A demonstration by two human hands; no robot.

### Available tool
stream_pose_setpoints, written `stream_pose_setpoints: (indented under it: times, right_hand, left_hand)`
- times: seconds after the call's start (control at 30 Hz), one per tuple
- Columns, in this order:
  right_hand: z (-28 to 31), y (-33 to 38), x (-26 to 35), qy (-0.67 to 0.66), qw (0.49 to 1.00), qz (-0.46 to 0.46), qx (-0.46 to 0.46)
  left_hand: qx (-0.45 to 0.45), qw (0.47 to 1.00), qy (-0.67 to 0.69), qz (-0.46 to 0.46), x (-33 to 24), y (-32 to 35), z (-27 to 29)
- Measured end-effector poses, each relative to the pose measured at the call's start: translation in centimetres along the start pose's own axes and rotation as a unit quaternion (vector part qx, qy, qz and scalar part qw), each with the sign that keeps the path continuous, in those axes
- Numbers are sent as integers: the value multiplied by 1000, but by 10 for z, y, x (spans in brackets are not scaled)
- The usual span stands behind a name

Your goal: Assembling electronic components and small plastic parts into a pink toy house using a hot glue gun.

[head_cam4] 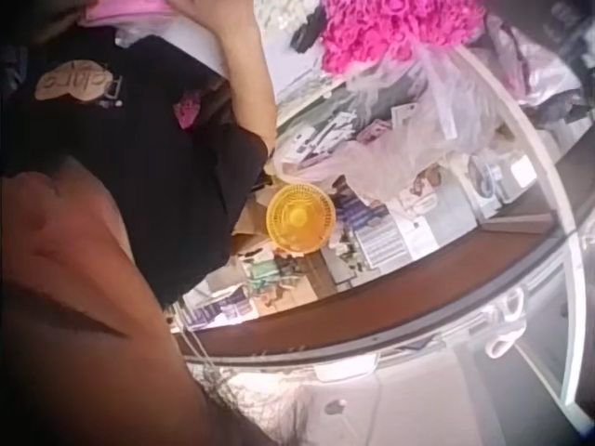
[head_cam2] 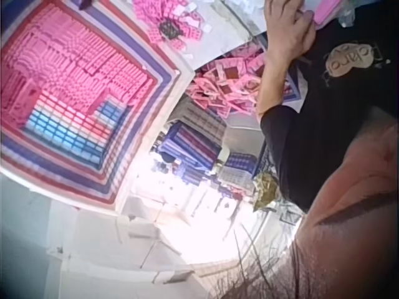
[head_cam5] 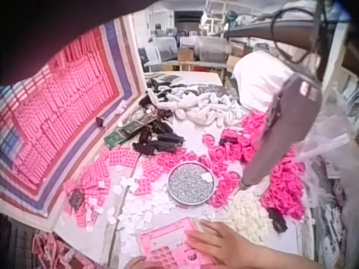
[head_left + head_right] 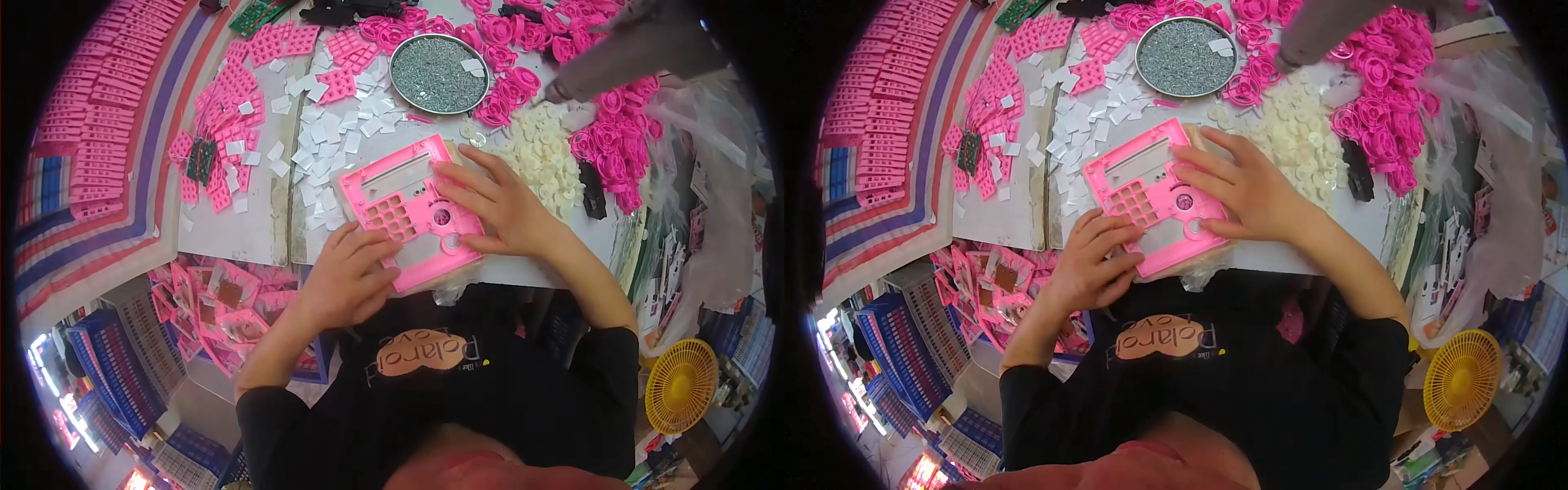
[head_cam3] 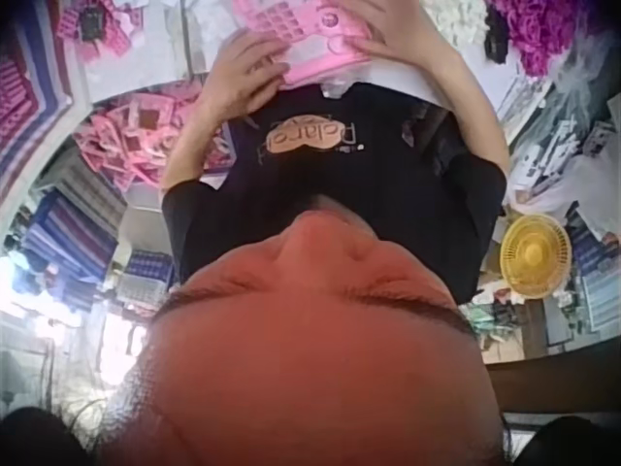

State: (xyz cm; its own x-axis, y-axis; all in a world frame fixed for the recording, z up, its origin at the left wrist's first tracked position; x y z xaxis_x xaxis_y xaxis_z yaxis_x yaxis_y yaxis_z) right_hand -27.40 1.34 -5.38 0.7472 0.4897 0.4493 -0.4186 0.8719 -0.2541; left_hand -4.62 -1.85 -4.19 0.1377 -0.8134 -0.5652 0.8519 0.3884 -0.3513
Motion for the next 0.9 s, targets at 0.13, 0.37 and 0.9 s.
stream_pose_setpoints:
  times: [0.13,0.37,0.9]
  right_hand:
    - [4,0,5,10,998,-20,53]
    - [-7,6,3,20,999,-30,39]
    - [1,-40,-71,211,962,-98,-142]
  left_hand:
    - [-4,1000,24,-6,1,-4,6]
    - [-16,999,-22,30,-6,-18,-9]
    - [85,996,4,34,2,-32,-12]
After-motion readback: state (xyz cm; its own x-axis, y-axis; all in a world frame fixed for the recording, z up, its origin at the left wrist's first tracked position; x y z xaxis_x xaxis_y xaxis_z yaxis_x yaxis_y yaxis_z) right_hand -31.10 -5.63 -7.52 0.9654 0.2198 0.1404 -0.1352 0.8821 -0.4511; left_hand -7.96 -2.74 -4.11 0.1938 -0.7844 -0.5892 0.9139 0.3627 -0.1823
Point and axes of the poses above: each hand's wrist, its own y-axis away from the middle knuckle, its own z-axis out of the back of the hand, x = y × z, the point moved 6 cm from there along -y, towards the middle knuckle, and after that the axes turned 8 degrees about -x, right-handed, at the moved point
